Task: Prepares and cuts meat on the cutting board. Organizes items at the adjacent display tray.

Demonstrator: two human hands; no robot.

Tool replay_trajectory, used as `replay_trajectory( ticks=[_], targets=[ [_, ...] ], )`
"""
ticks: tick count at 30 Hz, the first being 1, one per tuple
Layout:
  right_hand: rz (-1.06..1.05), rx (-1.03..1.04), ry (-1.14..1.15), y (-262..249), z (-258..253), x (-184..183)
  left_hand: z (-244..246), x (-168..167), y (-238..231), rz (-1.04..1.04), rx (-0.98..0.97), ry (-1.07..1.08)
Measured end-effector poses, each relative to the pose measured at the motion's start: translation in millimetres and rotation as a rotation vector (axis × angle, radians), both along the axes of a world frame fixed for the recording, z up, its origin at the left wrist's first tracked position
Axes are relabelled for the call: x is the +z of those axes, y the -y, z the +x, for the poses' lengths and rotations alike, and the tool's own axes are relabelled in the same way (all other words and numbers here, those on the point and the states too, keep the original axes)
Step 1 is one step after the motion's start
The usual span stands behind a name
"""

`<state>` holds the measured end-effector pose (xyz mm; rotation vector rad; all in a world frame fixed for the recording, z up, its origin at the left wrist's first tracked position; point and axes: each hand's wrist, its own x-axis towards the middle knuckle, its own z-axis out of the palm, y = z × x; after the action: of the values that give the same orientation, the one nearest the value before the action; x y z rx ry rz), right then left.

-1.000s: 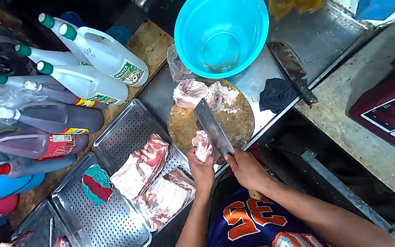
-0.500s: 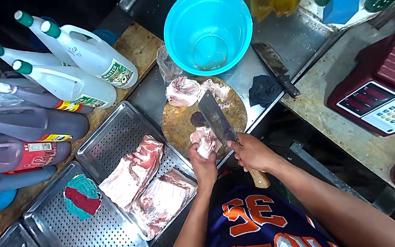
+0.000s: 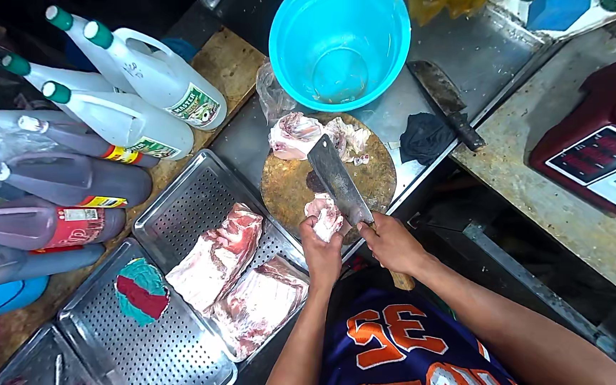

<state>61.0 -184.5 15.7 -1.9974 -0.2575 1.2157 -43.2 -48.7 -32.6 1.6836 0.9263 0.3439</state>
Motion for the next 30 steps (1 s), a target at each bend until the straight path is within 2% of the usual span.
replay_trajectory(
  ticks=[5, 8, 12, 17, 21, 24, 26, 30],
  targets=[
    [-0.074, 0.159, 0.113, 34, -21, 10, 7, 0, -9, -0.088, 0.077, 0.019],
    [-0.144, 0.232, 0.183, 48, -27, 14, 7, -1, -12, -0.096, 0.056, 0.022],
    [-0.116, 0.239, 0.149, 24, 2, 11, 7, 3, -13, -0.081, -0.043, 0.009],
    [-0.082, 0.341, 0.101, 9, 24, 2, 9, 0, -17, -0.087, 0.019, 0.035],
    [-0.049, 0.306, -0.071, 51, 19, 9, 9, -4, -19, -0.114, 0.083, 0.073],
    [-0.022, 0.264, -0.190, 63, 28, 6, 4, -2, -20, -0.115, 0.048, 0.060],
    [-0.010, 0.258, -0.168, 55, 42, 6, 4, 0, -24, -0.106, 0.018, 0.065],
    [0.002, 0.221, 0.025, 45, 65, 13, -1, 8, -30, -0.069, -0.020, 0.036]
  ],
)
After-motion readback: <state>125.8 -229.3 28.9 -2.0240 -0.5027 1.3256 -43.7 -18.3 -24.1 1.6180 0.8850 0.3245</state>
